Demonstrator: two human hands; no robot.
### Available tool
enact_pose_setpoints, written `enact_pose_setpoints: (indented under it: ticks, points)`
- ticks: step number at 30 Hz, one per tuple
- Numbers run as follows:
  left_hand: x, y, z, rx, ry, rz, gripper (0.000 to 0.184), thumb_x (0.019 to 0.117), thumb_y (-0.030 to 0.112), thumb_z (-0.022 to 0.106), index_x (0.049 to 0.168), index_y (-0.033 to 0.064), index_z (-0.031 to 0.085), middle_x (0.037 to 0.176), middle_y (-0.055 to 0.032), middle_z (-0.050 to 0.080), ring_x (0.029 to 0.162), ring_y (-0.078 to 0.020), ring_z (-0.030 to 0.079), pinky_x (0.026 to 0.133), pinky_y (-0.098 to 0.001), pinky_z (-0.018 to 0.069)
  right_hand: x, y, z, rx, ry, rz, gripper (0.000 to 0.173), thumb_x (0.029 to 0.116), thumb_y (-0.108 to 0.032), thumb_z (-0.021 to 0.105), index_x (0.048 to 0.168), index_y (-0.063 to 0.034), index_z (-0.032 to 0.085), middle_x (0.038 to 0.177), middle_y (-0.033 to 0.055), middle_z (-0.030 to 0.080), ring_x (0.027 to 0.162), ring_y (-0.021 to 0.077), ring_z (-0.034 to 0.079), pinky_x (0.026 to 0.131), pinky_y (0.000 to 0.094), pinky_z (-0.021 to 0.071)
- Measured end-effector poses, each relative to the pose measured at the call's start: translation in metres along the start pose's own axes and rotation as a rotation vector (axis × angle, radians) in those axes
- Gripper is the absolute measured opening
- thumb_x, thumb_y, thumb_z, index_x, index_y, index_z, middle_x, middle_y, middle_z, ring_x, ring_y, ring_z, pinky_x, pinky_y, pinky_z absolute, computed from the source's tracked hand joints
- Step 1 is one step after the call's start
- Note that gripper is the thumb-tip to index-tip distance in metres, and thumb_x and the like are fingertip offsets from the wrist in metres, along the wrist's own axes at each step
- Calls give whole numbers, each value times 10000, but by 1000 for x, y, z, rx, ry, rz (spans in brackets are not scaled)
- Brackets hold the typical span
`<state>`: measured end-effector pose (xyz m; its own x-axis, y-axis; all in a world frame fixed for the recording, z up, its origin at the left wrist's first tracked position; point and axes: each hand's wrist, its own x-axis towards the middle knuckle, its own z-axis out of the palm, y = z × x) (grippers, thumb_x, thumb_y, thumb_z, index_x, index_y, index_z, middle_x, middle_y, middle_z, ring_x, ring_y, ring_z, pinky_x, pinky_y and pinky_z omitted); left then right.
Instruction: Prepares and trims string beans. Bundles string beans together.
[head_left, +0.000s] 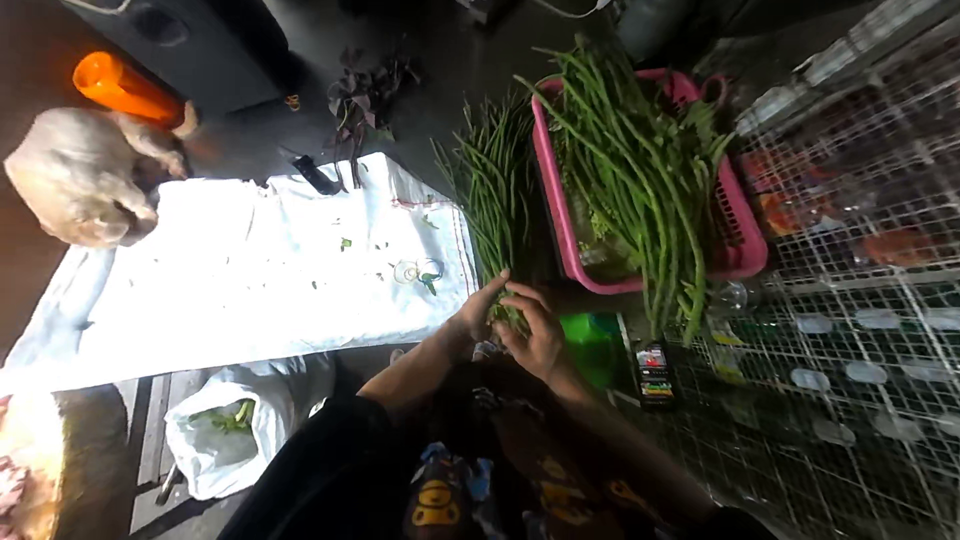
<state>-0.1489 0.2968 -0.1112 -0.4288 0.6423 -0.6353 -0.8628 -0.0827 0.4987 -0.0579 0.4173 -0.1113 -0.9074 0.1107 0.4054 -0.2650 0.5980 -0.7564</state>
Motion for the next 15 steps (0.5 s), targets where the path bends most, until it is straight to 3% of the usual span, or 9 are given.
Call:
enact_pose_setpoints:
  ticks: [4, 5, 6, 7, 8, 9, 11, 13, 15]
  points:
    - [-9, -8, 10, 133, 197, 135, 666, 1060, 621, 308, 1325, 68, 567, 1096, -130, 696, 977, -212, 682, 844, -411, 579, -20, 25, -12, -53, -154, 74, 422, 957, -439, 650, 1136, -64, 724, 1353, 184, 635, 1297, 350, 569, 1110, 546, 440]
    - [-17, -6, 13, 193, 203, 152, 699, 1061, 612, 326, 1499, 76, 431, 1283, -159, 645, 1127, -227, 651, 944, -419, 555, -24, 30, -18, -51, -180, 106, 440, 958, -430, 652, 1152, -40, 715, 1369, 204, 622, 1308, 359, 566, 1105, 548, 451]
    - [-28, -1, 13, 289, 175, 137, 755, 1065, 590, 355, 1616, 86, 245, 1514, -181, 497, 1338, -239, 547, 1094, -424, 481, -27, 32, -25, -48, -197, 140, 455, 958, -420, 652, 1160, -16, 708, 1374, 223, 613, 1312, 358, 570, 1099, 526, 473]
    - [-41, 6, 13, 416, 155, 115, 775, 1072, 540, 405, 1640, 76, 155, 1606, -192, 384, 1440, -243, 450, 1178, -427, 399, -29, 34, -30, -45, -205, 171, 455, 956, -407, 653, 1154, -2, 711, 1371, 234, 613, 1311, 353, 574, 1095, 504, 484]
    - [-52, 13, 9, 584, 165, 101, 755, 1067, 495, 471, 1624, 50, 221, 1582, -199, 423, 1434, -254, 466, 1190, -444, 388, -30, 35, -34, -40, -213, 195, 443, 956, -398, 647, 1144, -3, 716, 1364, 232, 617, 1307, 346, 576, 1091, 493, 486]
    - [-61, 19, 0, 764, 189, 95, 687, 1055, 465, 528, 1579, 53, 363, 1528, -182, 504, 1389, -266, 520, 1169, -476, 408, -31, 36, -36, -46, -228, 210, 431, 958, -399, 641, 1139, -17, 726, 1364, 223, 621, 1306, 343, 577, 1090, 496, 485]
    - [-69, 22, -38, 1079, 320, 227, 445, 1045, 364, 587, 1396, 93, 624, 1289, -134, 693, 1139, -258, 691, 1008, -497, 544, -23, 31, -38, -83, -255, 208, 405, 974, -402, 625, 1129, -47, 743, 1367, 199, 628, 1302, 344, 579, 1087, 509, 484]
    - [-70, 25, -92, 1283, 545, 386, 315, 1014, 267, 627, 1272, 101, 697, 1198, -131, 713, 1050, -270, 710, 937, -495, 578, -4, 11, -32, -151, -206, 185, 357, 980, -350, 632, 1101, -33, 745, 1312, 201, 658, 1260, 354, 608, 1066, 520, 496]
    - [-71, 32, -133, 1381, 676, 446, 304, 985, 216, 662, 1254, 84, 708, 1231, -170, 683, 1116, -328, 671, 976, -520, 546, 23, -14, -17, -196, -142, 153, 270, 974, -238, 639, 1060, -5, 744, 1220, 194, 698, 1177, 333, 658, 1017, 487, 533]
